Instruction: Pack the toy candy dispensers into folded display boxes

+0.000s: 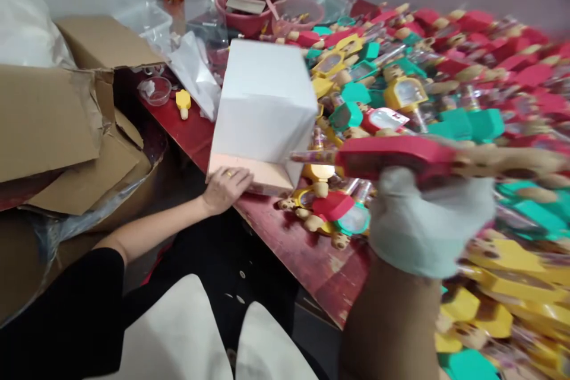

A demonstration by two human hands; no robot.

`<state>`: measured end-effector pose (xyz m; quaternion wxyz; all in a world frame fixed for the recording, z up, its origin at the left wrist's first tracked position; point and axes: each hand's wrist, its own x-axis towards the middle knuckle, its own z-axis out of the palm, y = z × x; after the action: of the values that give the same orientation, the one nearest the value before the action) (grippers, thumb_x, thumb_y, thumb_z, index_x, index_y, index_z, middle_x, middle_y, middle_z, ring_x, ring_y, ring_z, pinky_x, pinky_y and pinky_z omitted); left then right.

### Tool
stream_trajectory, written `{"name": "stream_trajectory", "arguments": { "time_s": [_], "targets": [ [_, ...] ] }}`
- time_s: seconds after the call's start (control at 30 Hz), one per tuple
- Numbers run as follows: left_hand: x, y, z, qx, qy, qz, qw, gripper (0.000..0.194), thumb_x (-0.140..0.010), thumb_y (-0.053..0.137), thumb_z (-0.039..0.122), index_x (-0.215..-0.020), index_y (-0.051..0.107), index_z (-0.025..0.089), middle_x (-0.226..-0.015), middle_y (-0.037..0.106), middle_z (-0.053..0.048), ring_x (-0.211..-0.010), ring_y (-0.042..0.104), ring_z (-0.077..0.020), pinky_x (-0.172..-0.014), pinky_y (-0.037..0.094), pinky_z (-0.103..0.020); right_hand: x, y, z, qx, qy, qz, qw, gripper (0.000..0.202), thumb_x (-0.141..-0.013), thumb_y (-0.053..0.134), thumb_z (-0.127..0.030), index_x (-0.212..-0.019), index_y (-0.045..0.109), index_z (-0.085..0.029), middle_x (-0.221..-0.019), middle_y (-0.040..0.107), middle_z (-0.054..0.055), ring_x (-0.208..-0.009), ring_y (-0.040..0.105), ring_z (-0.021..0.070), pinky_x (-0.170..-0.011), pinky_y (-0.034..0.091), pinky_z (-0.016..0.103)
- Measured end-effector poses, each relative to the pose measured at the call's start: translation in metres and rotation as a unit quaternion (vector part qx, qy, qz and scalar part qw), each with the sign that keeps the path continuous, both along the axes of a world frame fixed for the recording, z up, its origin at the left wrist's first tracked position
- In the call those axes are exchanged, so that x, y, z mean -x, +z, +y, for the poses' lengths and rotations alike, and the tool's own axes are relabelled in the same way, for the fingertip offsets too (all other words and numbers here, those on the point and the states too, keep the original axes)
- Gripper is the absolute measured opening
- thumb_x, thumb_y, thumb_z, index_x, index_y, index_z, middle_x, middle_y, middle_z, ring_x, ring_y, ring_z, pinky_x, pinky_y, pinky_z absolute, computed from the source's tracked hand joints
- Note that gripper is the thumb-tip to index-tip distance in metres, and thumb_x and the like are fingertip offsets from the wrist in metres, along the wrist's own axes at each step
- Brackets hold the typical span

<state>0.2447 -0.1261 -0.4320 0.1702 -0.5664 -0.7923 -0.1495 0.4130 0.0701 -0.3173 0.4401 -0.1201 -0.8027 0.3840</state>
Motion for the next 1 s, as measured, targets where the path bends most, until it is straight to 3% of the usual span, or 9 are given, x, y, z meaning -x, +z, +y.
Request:
{"name": "stream_trajectory", "arguments": {
  "time_s": [0.07, 0.13, 0.27, 0.33, 0.43, 0.53, 0.77, 0.9, 1.0],
  "targets": [
    [-0.025, -0.022, -0.011, -0.048, -0.022, 0.026, 0.998, 0.029, -0.105, 0.046, 0.016, -0.123, 0.068, 0.014, -0.125, 0.074, -0.008, -0.118, 0.069, -0.0186, -0.096, 0.052, -0.034, 0.024, -0.012, -0.014, 0.059, 0.022, 0.016, 0.998, 0.034, -0.085, 0.070, -0.045, -0.116, 0.072, -0.033, -0.107, 0.071, 0.009, -0.104, 0.070, 0.0337, -0.096, 0.055, 0.058],
    [-0.040, -0.035, -0.016, -0.065, -0.024, 0.025, 0.997, 0.030, -0.105, 0.045, 0.015, -0.124, 0.069, 0.015, -0.128, 0.074, -0.007, -0.121, 0.068, -0.0175, -0.098, 0.051, -0.032, 0.049, -0.032, -0.030, 0.084, 0.058, -0.019, 0.995, 0.034, -0.082, 0.071, -0.046, -0.109, 0.073, -0.025, -0.100, 0.072, 0.012, -0.097, 0.071, 0.0315, -0.094, 0.057, 0.054],
    [-0.040, -0.041, -0.015, -0.014, -0.029, -0.019, 0.999, 0.034, -0.106, 0.043, 0.016, -0.129, 0.068, 0.019, -0.134, 0.071, -0.007, -0.127, 0.066, -0.0167, -0.099, 0.052, -0.033, 0.086, -0.073, -0.050, 0.092, 0.085, -0.046, 0.991, 0.043, -0.082, 0.066, -0.051, -0.110, 0.065, -0.019, -0.104, 0.072, 0.014, -0.098, 0.070, 0.0275, -0.095, 0.057, 0.049],
    [-0.036, -0.040, -0.013, 0.007, -0.030, -0.029, 0.999, 0.035, -0.106, 0.042, 0.015, -0.131, 0.066, 0.020, -0.137, 0.069, -0.006, -0.129, 0.064, -0.0166, -0.099, 0.053, -0.034, 0.093, -0.083, -0.051, 0.069, 0.092, -0.075, 0.991, 0.041, -0.085, 0.063, -0.051, -0.110, 0.062, -0.020, -0.105, 0.071, 0.012, -0.098, 0.069, 0.0261, -0.094, 0.057, 0.047],
    [-0.036, -0.038, -0.013, 0.020, -0.035, -0.031, 0.999, 0.036, -0.106, 0.041, 0.015, -0.132, 0.066, 0.020, -0.135, 0.070, -0.006, -0.130, 0.063, -0.0164, -0.101, 0.053, -0.034, 0.098, -0.078, -0.045, -0.012, 0.103, -0.149, 0.983, 0.035, -0.085, 0.064, -0.045, -0.110, 0.063, -0.021, -0.104, 0.069, 0.009, -0.099, 0.068, 0.0261, -0.093, 0.057, 0.045],
    [-0.040, -0.035, -0.011, 0.039, -0.032, -0.042, 0.998, 0.035, -0.106, 0.042, 0.017, -0.132, 0.066, 0.020, -0.131, 0.072, -0.008, -0.130, 0.064, -0.0169, -0.101, 0.054, -0.034, 0.105, -0.060, -0.043, -0.080, 0.125, -0.219, 0.964, 0.030, -0.086, 0.061, -0.038, -0.110, 0.063, -0.020, -0.105, 0.070, 0.008, -0.098, 0.068, 0.0272, -0.093, 0.056, 0.045],
    [-0.050, -0.028, -0.008, 0.044, 0.001, -0.051, 0.998, 0.034, -0.108, 0.039, 0.018, -0.129, 0.066, 0.018, -0.131, 0.072, -0.008, -0.128, 0.065, -0.0165, -0.102, 0.052, -0.033, 0.128, -0.029, -0.057, -0.239, 0.115, -0.369, 0.891, 0.030, -0.086, 0.057, -0.026, -0.115, 0.062, -0.017, -0.110, 0.069, 0.015, -0.096, 0.066, 0.0310, -0.084, 0.052, 0.044],
    [-0.048, -0.028, -0.006, 0.038, -0.015, -0.073, 0.997, 0.037, -0.108, 0.037, 0.016, -0.134, 0.063, 0.017, -0.139, 0.067, -0.007, -0.135, 0.060, -0.0163, -0.108, 0.050, -0.034, 0.133, -0.025, -0.047, -0.191, 0.069, -0.400, 0.894, 0.031, -0.084, 0.067, -0.031, -0.111, 0.062, -0.016, -0.106, 0.070, 0.014, -0.096, 0.066, 0.0321, -0.086, 0.051, 0.045],
    [-0.047, -0.027, -0.006, 0.052, -0.019, -0.089, 0.995, 0.039, -0.107, 0.036, 0.013, -0.137, 0.062, 0.017, -0.141, 0.066, -0.006, -0.137, 0.058, -0.0164, -0.109, 0.050, -0.035, 0.132, -0.027, -0.036, -0.139, 0.079, -0.381, 0.911, 0.024, -0.083, 0.070, -0.032, -0.100, 0.062, -0.018, -0.099, 0.070, 0.011, -0.094, 0.066, 0.0293, -0.086, 0.050, 0.042]
  ]
}}
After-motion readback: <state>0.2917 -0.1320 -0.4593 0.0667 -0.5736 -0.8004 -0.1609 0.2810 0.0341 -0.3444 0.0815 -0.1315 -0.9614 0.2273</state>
